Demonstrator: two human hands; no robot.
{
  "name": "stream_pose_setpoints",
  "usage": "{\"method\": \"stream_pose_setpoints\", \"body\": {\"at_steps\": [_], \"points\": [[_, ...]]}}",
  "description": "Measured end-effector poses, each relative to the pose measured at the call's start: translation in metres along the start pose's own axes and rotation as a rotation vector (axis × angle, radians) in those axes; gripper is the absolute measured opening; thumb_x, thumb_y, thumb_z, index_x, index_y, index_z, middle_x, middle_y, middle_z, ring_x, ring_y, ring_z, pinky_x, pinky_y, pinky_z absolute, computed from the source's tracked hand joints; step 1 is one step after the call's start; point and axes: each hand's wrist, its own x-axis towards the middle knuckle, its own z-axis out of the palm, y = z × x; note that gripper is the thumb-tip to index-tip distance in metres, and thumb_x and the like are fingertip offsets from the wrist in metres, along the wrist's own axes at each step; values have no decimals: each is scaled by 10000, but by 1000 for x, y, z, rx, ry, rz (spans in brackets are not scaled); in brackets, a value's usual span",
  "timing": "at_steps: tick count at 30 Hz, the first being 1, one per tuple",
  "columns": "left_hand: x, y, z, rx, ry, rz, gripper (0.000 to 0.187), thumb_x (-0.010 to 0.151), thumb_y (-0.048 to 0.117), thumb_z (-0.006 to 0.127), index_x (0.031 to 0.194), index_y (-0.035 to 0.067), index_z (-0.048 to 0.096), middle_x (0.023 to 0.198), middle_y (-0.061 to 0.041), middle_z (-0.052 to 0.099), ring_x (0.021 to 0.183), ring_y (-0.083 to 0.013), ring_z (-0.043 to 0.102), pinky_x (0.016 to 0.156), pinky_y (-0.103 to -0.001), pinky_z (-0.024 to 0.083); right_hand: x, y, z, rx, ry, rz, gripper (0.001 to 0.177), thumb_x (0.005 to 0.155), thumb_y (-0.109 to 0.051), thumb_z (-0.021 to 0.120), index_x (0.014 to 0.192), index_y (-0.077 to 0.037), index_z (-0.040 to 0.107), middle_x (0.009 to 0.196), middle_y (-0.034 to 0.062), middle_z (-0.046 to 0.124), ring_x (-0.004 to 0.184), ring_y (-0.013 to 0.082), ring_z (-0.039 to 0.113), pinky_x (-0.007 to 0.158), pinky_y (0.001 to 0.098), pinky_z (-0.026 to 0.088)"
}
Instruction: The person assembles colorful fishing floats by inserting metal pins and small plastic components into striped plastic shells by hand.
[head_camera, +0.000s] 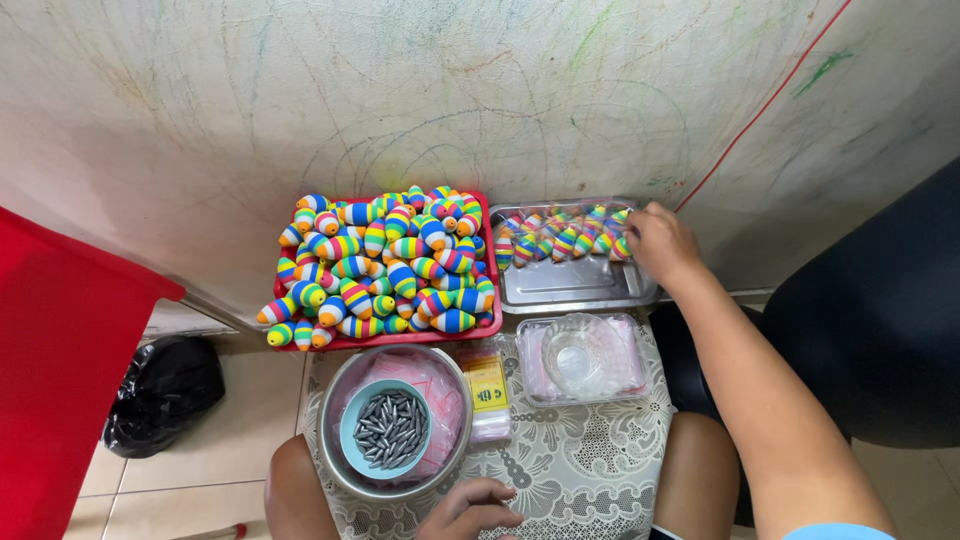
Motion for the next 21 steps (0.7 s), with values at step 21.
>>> {"method": "stream_pose_setpoints", "body": {"at_steps": [21], "points": [[-2,-7,8,-61,-42,-13,226,831,47,823,1007,188,824,1177,10,700,1040,-88,707,896,-209,622,-42,-31,1,-305,-36,-241,265,961,-320,538,883,-163,735,958,91,751,1003,376,662,767,530,516]]}}
